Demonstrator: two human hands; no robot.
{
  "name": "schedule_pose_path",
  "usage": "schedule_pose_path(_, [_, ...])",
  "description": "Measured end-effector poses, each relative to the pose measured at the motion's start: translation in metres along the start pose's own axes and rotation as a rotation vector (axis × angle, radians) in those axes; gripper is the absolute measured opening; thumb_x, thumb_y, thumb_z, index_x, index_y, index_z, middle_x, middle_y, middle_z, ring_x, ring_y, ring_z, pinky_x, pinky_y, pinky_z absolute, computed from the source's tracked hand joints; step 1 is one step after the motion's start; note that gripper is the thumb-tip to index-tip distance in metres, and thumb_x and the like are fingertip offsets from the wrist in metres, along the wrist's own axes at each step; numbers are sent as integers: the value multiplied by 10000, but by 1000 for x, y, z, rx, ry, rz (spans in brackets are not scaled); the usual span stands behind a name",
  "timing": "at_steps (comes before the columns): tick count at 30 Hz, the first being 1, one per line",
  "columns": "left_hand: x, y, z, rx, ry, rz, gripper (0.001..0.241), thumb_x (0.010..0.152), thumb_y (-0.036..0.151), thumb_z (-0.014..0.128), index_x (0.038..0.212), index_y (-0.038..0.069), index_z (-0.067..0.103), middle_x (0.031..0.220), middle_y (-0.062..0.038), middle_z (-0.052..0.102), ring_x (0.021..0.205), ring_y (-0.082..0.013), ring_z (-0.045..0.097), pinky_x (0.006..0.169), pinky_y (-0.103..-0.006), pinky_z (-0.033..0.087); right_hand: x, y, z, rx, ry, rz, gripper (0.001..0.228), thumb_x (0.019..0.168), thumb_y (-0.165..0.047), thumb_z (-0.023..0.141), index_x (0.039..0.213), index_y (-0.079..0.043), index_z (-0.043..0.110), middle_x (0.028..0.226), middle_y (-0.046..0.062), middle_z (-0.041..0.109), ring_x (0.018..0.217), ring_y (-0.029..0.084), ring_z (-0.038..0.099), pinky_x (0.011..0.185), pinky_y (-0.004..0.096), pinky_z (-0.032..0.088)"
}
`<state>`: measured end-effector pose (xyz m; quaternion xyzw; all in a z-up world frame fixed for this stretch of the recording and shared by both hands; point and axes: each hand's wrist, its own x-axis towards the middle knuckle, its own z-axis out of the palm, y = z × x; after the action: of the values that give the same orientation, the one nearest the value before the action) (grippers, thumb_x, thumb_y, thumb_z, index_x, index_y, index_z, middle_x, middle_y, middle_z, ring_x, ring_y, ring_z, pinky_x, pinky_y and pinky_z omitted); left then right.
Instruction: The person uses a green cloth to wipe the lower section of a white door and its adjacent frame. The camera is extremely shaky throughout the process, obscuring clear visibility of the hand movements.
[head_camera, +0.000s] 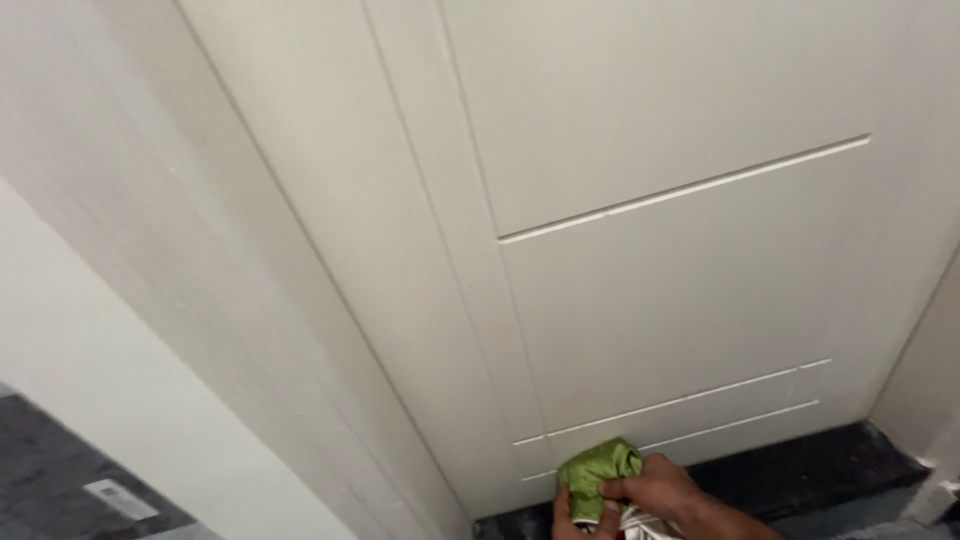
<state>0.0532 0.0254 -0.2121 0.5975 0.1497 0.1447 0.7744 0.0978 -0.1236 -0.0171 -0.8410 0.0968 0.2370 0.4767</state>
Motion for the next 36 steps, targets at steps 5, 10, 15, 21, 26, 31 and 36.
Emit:
schedule_pose_path(5, [-8,89,30,223,-12,282,887,676,47,890,1448,-16,458,1279,-213,710,1193,-279,713,1035,-398,530,-50,-38,-24,129,-76,-113,394,794,-288,824,1043,16,845,978,135,860,889,211,794,847,344,601])
schedule_pose_path(10, [-41,171,49,355,126,366,979,599,89,930,1487,70,518,1319,-218,646,1197,-318,697,1011,-430,562,-72,-56,-40,303,-157,-275,387,844,-251,777,1099,39,798,982,113,846,906,186,769,838,356,593])
schedule_pose_path(15, [-42,176,56,403,52,541,1023,634,107,925,1527,72,428,1289,-240,601,1219,-373,650,1037,-463,517,-69,-53,-53,199,-141,-358,474,875,-335,737,1212,-2,717,1055,89,833,971,170,761,872,334,599])
schedule_pose_path(21, [-26,129,64,412,20,539,1043,636,120,904,1536,95,376,1256,-232,601,1169,-389,668,1011,-469,537,-21,-11,-47,320,-178,-388,530,893,-296,728,1330,-12,630,1184,98,790,1081,172,718,937,341,577])
schedule_pose_path(26, [-35,140,70,462,12,346,1098,651,125,878,1611,164,347,1303,-208,594,1174,-368,666,1007,-451,550,-12,-4,-48,299,-240,-342,528,907,-288,711,1363,-39,615,1211,69,786,1116,166,710,962,330,567])
schedule_pose_path(31, [-28,111,71,420,54,466,1051,620,115,880,1541,121,372,1234,-222,611,1148,-368,693,989,-457,567,-5,3,-49,316,-282,-357,519,912,-288,714,1352,-22,638,1218,82,789,1125,180,717,976,337,568])
schedule_pose_path(36, [-16,69,72,402,81,465,1094,587,131,899,1554,111,388,1201,-225,626,1112,-373,703,987,-464,565,-3,6,-51,310,-315,-329,500,905,-279,716,1338,-40,640,1209,81,785,1128,168,715,984,335,569])
